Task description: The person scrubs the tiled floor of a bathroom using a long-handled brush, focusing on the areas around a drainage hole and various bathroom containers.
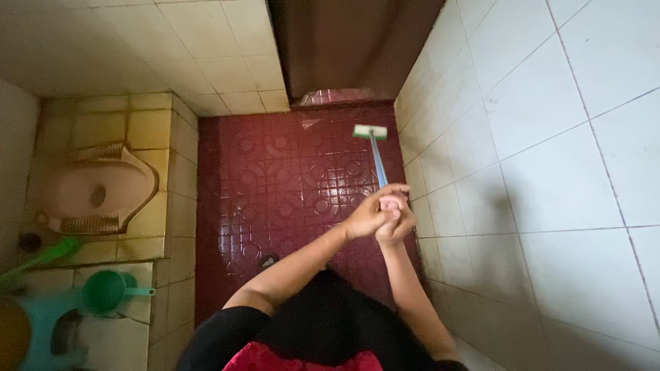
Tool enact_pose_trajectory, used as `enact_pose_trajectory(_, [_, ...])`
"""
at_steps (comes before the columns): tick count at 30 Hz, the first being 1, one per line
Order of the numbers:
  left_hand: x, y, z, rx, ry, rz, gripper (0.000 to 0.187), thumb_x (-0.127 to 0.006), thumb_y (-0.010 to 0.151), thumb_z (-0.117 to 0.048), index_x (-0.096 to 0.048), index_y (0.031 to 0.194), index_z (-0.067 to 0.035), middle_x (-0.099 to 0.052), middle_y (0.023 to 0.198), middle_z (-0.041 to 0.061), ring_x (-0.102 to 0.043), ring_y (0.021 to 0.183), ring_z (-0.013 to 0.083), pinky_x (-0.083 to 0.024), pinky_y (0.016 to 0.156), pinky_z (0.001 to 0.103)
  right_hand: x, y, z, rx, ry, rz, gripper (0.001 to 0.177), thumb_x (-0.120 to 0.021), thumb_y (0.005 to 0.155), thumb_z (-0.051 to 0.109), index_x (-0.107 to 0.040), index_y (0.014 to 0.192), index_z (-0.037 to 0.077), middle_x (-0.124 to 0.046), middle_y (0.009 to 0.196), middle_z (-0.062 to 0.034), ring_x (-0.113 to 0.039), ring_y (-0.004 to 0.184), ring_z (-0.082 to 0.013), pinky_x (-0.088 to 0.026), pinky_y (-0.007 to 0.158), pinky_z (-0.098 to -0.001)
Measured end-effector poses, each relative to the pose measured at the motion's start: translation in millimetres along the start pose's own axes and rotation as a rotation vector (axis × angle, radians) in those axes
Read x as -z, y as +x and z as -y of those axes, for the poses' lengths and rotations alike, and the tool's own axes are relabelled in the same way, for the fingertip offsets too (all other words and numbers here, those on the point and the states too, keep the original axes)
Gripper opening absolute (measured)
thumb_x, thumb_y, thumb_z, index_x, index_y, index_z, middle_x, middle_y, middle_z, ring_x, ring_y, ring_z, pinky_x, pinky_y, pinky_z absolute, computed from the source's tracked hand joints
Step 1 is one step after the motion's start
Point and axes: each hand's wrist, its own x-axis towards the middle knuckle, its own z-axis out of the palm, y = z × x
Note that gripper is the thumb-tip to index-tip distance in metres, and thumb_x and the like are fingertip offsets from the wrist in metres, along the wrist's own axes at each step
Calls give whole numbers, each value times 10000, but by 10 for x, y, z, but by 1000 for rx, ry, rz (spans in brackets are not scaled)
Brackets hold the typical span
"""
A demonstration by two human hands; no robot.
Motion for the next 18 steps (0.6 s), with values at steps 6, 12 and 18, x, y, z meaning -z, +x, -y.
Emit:
enact_pose_trajectory(6, [-189, -37, 45, -41, 42, 76, 543, -677, 843, -354, -601, 1336, -138, -633, 1282, 97, -624, 1189, 267, -516, 1076, 444, 247, -147, 4, 38, 26, -2, 424, -444, 1078, 395, -617, 872, 67, -605, 792, -31, -537, 658, -85, -408, 535, -251])
enact_pose_trajectory(12, [-70, 351, 824, 85, 66, -14, 308, -671, 866, -330, -705, 1104, -136, -732, 1059, 48, -691, 1010, 204, -574, 947, 415, 282, -127, -496, 112, -147, 13, 331, -427, 1065, 224, -660, 947, 20, -693, 936, -100, -676, 899, -261, -538, 817, -374])
enact_pose_trajectory(18, [-401, 11, 525, 102, 34, -15, 231, -672, 911, -320, -709, 988, -105, -708, 956, 9, -682, 915, 145, -579, 898, 348, 476, -107, 338, 50, -37, -10, 250, -449, 990, 147, -642, 931, -1, -689, 980, -162, -689, 952, -297, -562, 876, -399])
